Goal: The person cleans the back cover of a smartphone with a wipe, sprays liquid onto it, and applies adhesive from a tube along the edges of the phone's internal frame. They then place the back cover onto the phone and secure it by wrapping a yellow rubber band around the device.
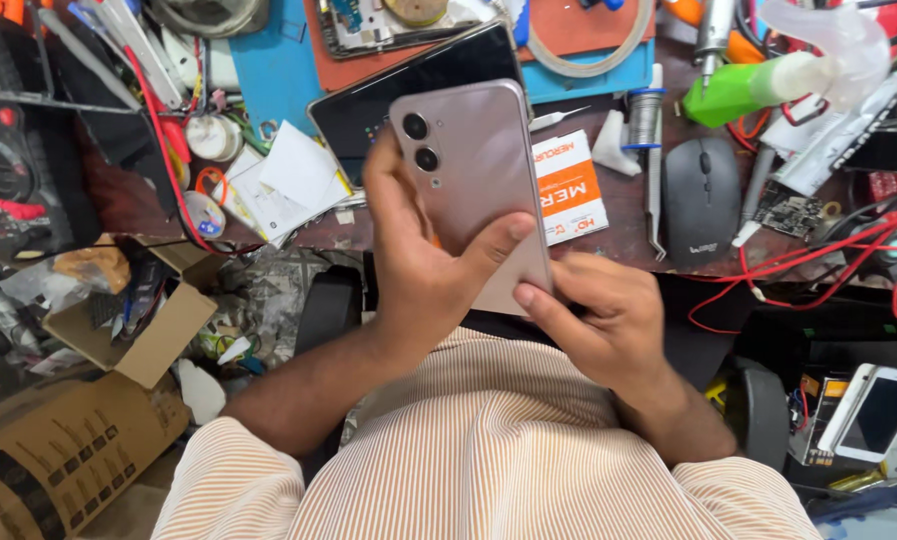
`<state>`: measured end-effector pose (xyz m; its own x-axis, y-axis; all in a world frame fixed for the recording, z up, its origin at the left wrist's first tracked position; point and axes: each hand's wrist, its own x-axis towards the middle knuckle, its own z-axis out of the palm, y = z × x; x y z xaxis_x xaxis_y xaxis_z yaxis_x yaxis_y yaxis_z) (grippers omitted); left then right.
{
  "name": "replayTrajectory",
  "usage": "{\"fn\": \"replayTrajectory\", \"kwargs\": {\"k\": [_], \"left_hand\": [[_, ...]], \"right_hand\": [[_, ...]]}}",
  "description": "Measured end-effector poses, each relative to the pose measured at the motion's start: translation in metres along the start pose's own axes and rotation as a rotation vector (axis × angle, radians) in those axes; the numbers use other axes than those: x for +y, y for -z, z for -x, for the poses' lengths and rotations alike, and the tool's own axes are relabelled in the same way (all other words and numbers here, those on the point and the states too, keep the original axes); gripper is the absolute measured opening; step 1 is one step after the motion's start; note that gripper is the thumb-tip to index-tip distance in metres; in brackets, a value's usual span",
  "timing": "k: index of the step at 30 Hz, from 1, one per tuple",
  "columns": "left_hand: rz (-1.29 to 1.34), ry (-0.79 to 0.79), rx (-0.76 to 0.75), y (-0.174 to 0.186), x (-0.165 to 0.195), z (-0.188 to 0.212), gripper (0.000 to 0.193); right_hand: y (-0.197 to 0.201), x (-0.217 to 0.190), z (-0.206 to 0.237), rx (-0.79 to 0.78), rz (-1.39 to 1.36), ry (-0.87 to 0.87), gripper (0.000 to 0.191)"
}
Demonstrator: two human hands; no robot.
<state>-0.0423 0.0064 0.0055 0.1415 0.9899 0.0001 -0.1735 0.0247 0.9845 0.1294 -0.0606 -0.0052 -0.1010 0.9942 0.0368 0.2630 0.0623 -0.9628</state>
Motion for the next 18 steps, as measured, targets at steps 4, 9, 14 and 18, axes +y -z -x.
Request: {"fn": "replayTrajectory", "kwargs": {"k": [4,9,14,18], "left_hand": [[-0.782,-0.593,-0.034,0.029,0.026,-0.023,0.090],[-0.659,-0.446,-0.283,0.054,0.034,-0.026,0.066],[-0.475,-0.395,-0.278,0.058,0.018,-0.018,0.050],[-0.351,-0.439,-0.199,0.059,0.006,-0.010,0.047]], "right_hand": [[0.010,-0.017,-0.005,0.008,0.265,0.102,0.017],[0.019,-0.039,-0.007,-0.051,0.390,0.113,0.024],[0.021,-0.033,-0.007,-0.017,0.506,0.210,0.024],[0.023,-0.017,-0.004,0.126,0.361,0.211,0.027]]}}
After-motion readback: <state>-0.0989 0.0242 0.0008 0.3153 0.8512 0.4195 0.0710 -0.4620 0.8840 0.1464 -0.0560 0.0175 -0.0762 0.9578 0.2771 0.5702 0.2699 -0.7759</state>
